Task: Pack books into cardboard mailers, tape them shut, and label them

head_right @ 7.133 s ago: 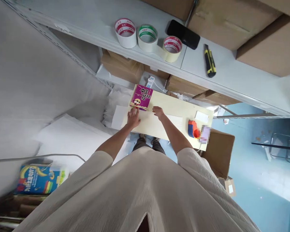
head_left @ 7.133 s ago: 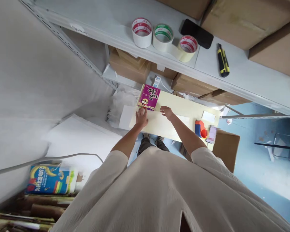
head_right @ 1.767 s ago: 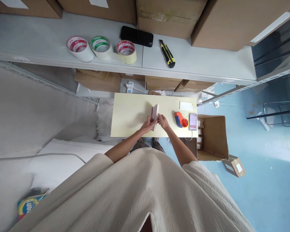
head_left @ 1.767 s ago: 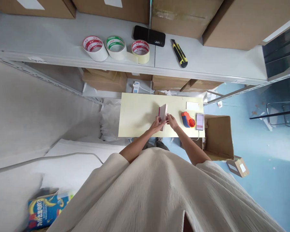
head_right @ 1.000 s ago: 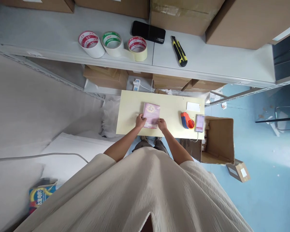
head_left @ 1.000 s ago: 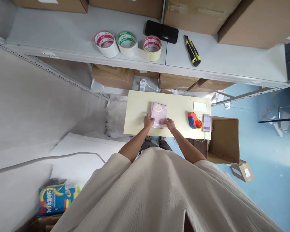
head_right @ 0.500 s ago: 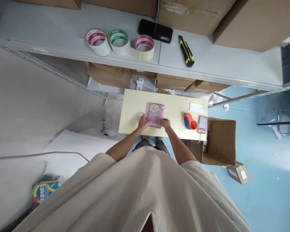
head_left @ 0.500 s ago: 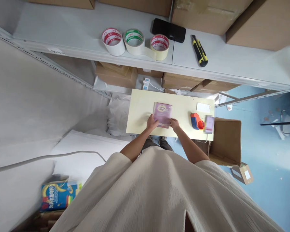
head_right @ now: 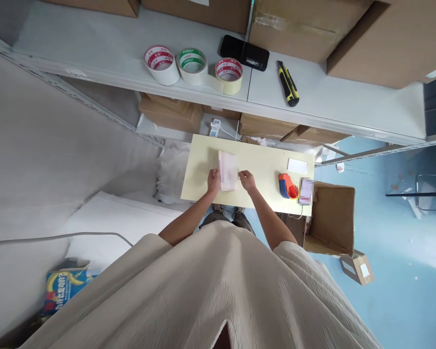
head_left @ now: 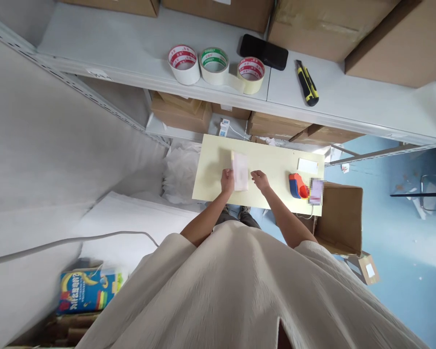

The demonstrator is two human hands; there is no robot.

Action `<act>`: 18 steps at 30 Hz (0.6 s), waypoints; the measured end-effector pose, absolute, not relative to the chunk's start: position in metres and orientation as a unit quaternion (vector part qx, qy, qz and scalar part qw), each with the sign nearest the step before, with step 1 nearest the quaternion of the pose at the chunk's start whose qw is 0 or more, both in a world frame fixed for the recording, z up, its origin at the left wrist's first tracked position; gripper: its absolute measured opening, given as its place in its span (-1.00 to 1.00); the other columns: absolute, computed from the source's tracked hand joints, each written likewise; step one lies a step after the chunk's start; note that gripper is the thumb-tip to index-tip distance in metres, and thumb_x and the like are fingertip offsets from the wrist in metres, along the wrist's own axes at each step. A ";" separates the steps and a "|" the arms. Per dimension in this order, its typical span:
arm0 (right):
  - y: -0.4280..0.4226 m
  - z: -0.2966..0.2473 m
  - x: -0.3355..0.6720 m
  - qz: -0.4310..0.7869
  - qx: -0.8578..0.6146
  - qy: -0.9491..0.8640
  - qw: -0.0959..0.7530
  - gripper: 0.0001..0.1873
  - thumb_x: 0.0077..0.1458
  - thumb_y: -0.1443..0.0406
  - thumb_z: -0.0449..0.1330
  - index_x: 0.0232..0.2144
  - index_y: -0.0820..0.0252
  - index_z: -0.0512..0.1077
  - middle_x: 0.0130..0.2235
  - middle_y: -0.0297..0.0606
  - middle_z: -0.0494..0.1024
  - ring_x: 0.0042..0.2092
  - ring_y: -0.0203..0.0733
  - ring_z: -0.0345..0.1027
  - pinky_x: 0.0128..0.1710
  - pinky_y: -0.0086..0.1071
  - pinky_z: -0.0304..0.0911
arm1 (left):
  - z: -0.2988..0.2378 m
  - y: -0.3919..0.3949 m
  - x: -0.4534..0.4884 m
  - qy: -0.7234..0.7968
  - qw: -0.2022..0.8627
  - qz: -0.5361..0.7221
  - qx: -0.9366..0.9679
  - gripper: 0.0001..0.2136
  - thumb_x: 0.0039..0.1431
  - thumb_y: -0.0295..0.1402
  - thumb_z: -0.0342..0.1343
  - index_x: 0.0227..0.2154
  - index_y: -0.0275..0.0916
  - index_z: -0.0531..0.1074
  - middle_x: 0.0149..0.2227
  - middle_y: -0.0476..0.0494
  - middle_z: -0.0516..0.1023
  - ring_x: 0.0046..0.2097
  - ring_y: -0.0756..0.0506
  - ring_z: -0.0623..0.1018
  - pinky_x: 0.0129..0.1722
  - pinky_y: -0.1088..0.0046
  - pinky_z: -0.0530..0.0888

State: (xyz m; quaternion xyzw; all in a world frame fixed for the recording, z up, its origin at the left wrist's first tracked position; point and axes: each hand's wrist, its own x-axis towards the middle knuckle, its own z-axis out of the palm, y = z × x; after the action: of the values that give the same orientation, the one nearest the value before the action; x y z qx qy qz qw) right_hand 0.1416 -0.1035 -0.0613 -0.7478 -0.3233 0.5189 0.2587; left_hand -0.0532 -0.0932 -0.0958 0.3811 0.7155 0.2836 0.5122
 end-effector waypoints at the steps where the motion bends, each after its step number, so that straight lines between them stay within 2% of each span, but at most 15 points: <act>1: -0.103 -0.066 0.138 0.511 -0.759 -0.322 0.244 -0.75 0.21 0.05 0.35 -0.19 0.06 0.60 -0.01 -0.16 0.75 0.01 -0.04 0.60 0.00 -0.25 0.49 | -0.096 -0.094 -0.061 0.738 0.505 0.263 0.363 -0.74 0.68 -0.12 0.04 0.12 -0.10 0.54 -0.04 -0.16 0.72 0.06 -0.21 0.73 0.07 0.33 0.62; 3: -0.101 -0.076 0.133 0.496 -0.782 -0.314 0.207 -0.78 0.19 0.16 0.37 -0.13 0.06 0.63 0.02 -0.14 0.76 0.09 -0.01 0.62 0.10 -0.24 0.50 | -0.098 -0.094 -0.075 0.762 0.501 0.212 0.351 -0.72 0.69 -0.14 0.01 0.17 -0.09 0.55 0.02 -0.19 0.74 0.16 -0.24 0.73 0.13 0.30 0.62; 5: -0.100 -0.085 0.130 0.489 -0.800 -0.304 0.169 -0.71 0.19 0.23 0.40 -0.03 0.08 0.66 0.08 -0.10 0.77 0.12 0.01 0.64 0.14 -0.24 0.50 | -0.100 -0.093 -0.087 0.766 0.501 0.160 0.370 -0.71 0.65 -0.16 0.04 0.20 -0.08 0.58 0.08 -0.24 0.75 0.25 -0.32 0.70 0.21 0.20 0.62; 8: -0.098 -0.093 0.127 0.487 -0.811 -0.295 0.135 -0.59 0.20 0.27 0.40 0.11 0.14 0.66 0.11 -0.07 0.78 0.09 -0.01 0.66 0.08 -0.28 0.51 | -0.102 -0.093 -0.097 0.782 0.473 0.113 0.390 -0.62 0.52 -0.21 0.19 0.29 -0.14 0.59 0.31 -0.42 0.68 0.43 -0.45 0.60 0.37 0.05 0.56; 10: -0.097 -0.096 0.124 0.482 -0.816 -0.292 0.128 -0.57 0.20 0.27 0.40 0.12 0.16 0.67 0.08 -0.07 0.80 0.05 -0.03 0.66 0.03 -0.31 0.51 | -0.103 -0.097 -0.101 0.787 0.462 0.103 0.396 -0.49 0.47 -0.27 0.23 0.41 -0.21 0.51 0.43 -0.51 0.58 0.49 -0.46 0.56 0.43 0.06 0.51; 13: -0.096 -0.097 0.121 0.475 -0.821 -0.292 0.122 -0.65 0.17 0.26 0.42 0.01 0.15 0.70 0.01 -0.09 0.81 0.01 -0.03 0.65 -0.05 -0.32 0.49 | -0.102 -0.106 -0.104 0.753 0.495 0.107 0.420 -0.38 0.47 -0.35 0.19 0.54 -0.28 0.38 0.45 -0.54 0.58 0.40 -0.38 0.64 0.38 0.12 0.56; 18: -0.091 -0.099 0.110 0.486 -0.811 -0.300 0.125 -0.93 0.08 0.27 0.41 -0.33 0.11 0.64 -0.22 -0.19 0.75 -0.11 -0.02 0.61 -0.16 -0.30 0.43 | -0.099 -0.114 -0.107 0.720 0.496 0.130 0.467 -0.35 0.40 -0.41 0.24 0.52 -0.28 0.39 0.36 -0.45 0.65 0.35 -0.35 0.65 0.34 0.13 0.59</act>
State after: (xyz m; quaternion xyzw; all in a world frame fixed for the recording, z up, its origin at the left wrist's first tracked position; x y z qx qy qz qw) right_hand 0.1100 -0.0908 -0.0985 -0.8113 -0.2999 0.4861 0.1248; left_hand -0.1074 -0.1144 -0.0986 0.4672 0.7204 0.1300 0.4958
